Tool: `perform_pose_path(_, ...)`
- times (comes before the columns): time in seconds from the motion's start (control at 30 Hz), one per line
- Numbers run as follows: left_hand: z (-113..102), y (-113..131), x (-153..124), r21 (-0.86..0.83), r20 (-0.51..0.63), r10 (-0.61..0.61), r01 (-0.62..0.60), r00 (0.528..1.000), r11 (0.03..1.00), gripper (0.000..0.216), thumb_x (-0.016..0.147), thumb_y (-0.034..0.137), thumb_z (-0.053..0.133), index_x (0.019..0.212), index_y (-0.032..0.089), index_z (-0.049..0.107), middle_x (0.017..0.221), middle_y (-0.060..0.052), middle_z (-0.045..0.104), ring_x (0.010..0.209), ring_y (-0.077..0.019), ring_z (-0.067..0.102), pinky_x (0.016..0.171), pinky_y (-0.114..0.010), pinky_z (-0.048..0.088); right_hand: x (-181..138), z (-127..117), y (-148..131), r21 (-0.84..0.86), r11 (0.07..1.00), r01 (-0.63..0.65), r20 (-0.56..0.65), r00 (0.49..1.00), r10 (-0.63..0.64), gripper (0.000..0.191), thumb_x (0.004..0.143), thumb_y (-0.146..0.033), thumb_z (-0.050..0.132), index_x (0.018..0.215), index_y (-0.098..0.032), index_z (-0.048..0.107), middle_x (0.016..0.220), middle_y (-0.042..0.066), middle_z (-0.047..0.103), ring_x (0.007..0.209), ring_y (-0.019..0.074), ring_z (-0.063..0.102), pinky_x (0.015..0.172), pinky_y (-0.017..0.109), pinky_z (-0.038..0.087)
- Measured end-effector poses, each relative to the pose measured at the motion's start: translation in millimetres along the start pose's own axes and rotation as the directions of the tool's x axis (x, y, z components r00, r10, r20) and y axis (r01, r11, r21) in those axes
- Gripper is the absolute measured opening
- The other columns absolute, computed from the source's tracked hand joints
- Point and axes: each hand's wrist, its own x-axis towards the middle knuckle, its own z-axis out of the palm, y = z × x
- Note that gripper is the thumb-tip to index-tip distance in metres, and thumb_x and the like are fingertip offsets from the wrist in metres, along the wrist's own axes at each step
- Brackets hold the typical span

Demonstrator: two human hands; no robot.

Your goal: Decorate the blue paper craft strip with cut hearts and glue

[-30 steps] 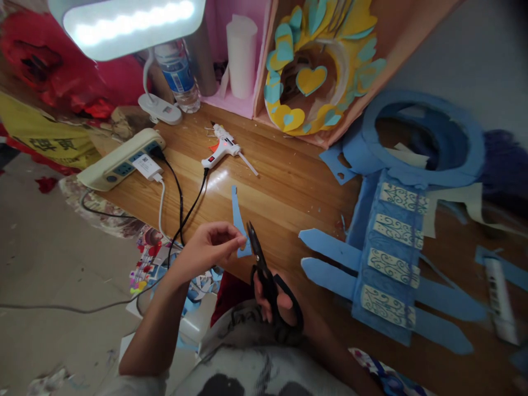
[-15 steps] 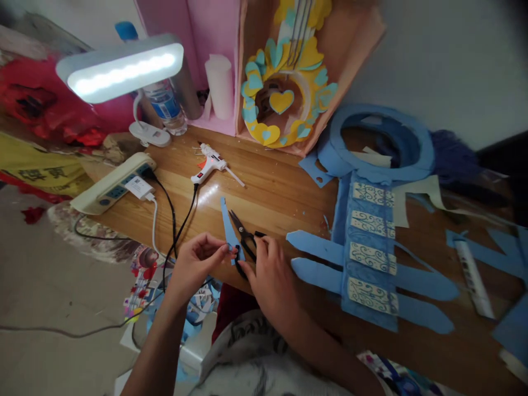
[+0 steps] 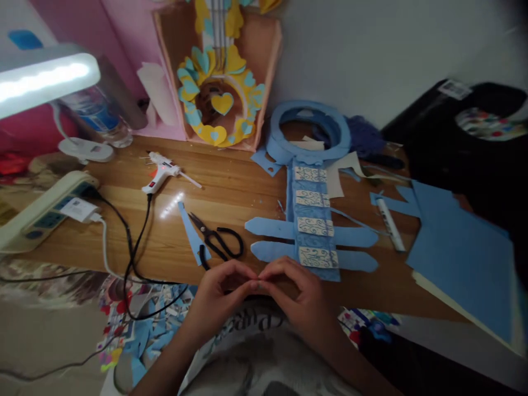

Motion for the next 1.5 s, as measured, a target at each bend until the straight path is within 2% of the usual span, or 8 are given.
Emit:
perform_pose_path(0.2, 28, -3, 10, -0.016, 0.064, -0.023, 0.024, 0.998, 1.0, 0.025, 0.075, 0.026, 0.073, 0.089, 0.018, 0.054, 0.074, -0.001, 0.066, 0.068, -0.0107, 0.062, 0.065, -0.02, 0.049, -19, -28, 3, 0.051, 0.984, -0.169, -0.05, 0.984, 0.172, 0.005, 0.085, -0.017, 0.059, 0.083, -0.022, 0.061, 0.082, -0.001, 0.062, 0.077, 0.0126, 0.063, 0.071, 0.022, 0.052)
perform_pose_path(0.5, 68, 3, 29, -0.036, 0.16, -0.025, 0.032, 0.987, 0.999, 0.019, 0.078, 0.028, 0.07, 0.091, 0.019, 0.06, 0.078, -0.001, 0.065, 0.073, -0.0121, 0.062, 0.071, -0.026, 0.054, -34, -67, 12, 0.043, 0.986, -0.161, -0.134, 0.977, 0.165, 0.008, 0.089, -0.02, 0.055, 0.091, -0.025, 0.061, 0.091, -0.002, 0.062, 0.086, 0.0118, 0.062, 0.077, 0.022, 0.05)
perform_pose_path(0.73, 101, 2, 41, 0.029, -0.091, 0.064, -0.062, 0.994, 0.998, 0.022, 0.069, 0.026, 0.077, 0.074, 0.018, 0.057, 0.065, 0.002, 0.064, 0.061, -0.009, 0.061, 0.058, -0.016, 0.049, -36, -90, 23, 0.096, 0.97, -0.225, -0.212, 0.947, 0.241, 0.009, 0.083, -0.029, 0.064, 0.086, -0.022, 0.06, 0.083, 0.0, 0.063, 0.079, 0.0141, 0.062, 0.073, 0.024, 0.049)
perform_pose_path(0.93, 122, 1, 45, 0.032, -0.024, 0.016, -0.015, 1.0, 0.999, 0.026, 0.068, 0.029, 0.077, 0.078, 0.019, 0.055, 0.062, 0.002, 0.066, 0.056, -0.011, 0.062, 0.055, -0.019, 0.05, -45, -104, 30, 0.123, 0.956, -0.268, -0.225, 0.93, 0.29, 0.012, 0.083, -0.032, 0.061, 0.078, -0.021, 0.06, 0.075, 0.0, 0.061, 0.07, 0.0134, 0.06, 0.064, 0.023, 0.048)
perform_pose_path(1.07, 124, 2, 44, 0.226, -0.01, 0.121, -0.116, 0.993, 0.967, 0.02, 0.071, 0.027, 0.075, 0.081, 0.02, 0.059, 0.067, 0.001, 0.067, 0.062, -0.0122, 0.064, 0.059, -0.02, 0.052, -49, -111, 34, 0.146, 0.943, -0.301, -0.196, 0.925, 0.325, 0.012, 0.083, -0.031, 0.059, 0.077, -0.021, 0.06, 0.075, 0.0, 0.06, 0.07, 0.0132, 0.059, 0.064, 0.022, 0.048)
perform_pose_path(1.17, 119, 0, 45, 0.42, 0.071, 0.29, -0.292, 0.954, 0.859, 0.013, 0.073, 0.023, 0.074, 0.082, 0.02, 0.065, 0.073, -0.001, 0.068, 0.064, -0.0124, 0.064, 0.061, -0.02, 0.052, -50, -116, 37, 0.194, 0.917, -0.348, -0.173, 0.908, 0.381, 0.013, 0.082, -0.032, 0.061, 0.076, -0.02, 0.059, 0.073, -0.001, 0.059, 0.067, 0.0118, 0.056, 0.06, 0.02, 0.045)
perform_pose_path(1.3, 113, -6, 47, 0.575, 0.259, 0.503, -0.551, 0.824, 0.605, 0.019, 0.073, 0.018, 0.074, 0.092, 0.022, 0.072, 0.084, -0.004, 0.07, 0.074, -0.0138, 0.066, 0.068, -0.021, 0.053, -48, -120, 43, 0.28, 0.874, -0.397, -0.065, 0.9, 0.43, 0.017, 0.081, -0.034, 0.063, 0.075, -0.019, 0.059, 0.069, -0.003, 0.057, 0.063, 0.0097, 0.053, 0.058, 0.02, 0.042)
perform_pose_path(1.5, 108, -12, 47, 0.594, 0.348, 0.587, -0.656, 0.731, 0.465, 0.023, 0.078, 0.011, 0.067, 0.097, 0.024, 0.072, 0.085, -0.005, 0.071, 0.074, -0.0135, 0.066, 0.067, -0.021, 0.053, -44, -121, 49, 0.357, 0.822, -0.444, 0.054, 0.888, 0.456, 0.022, 0.08, -0.039, 0.065, 0.075, -0.018, 0.058, 0.061, -0.004, 0.052, 0.053, 0.0077, 0.048, 0.049, 0.019, 0.038)
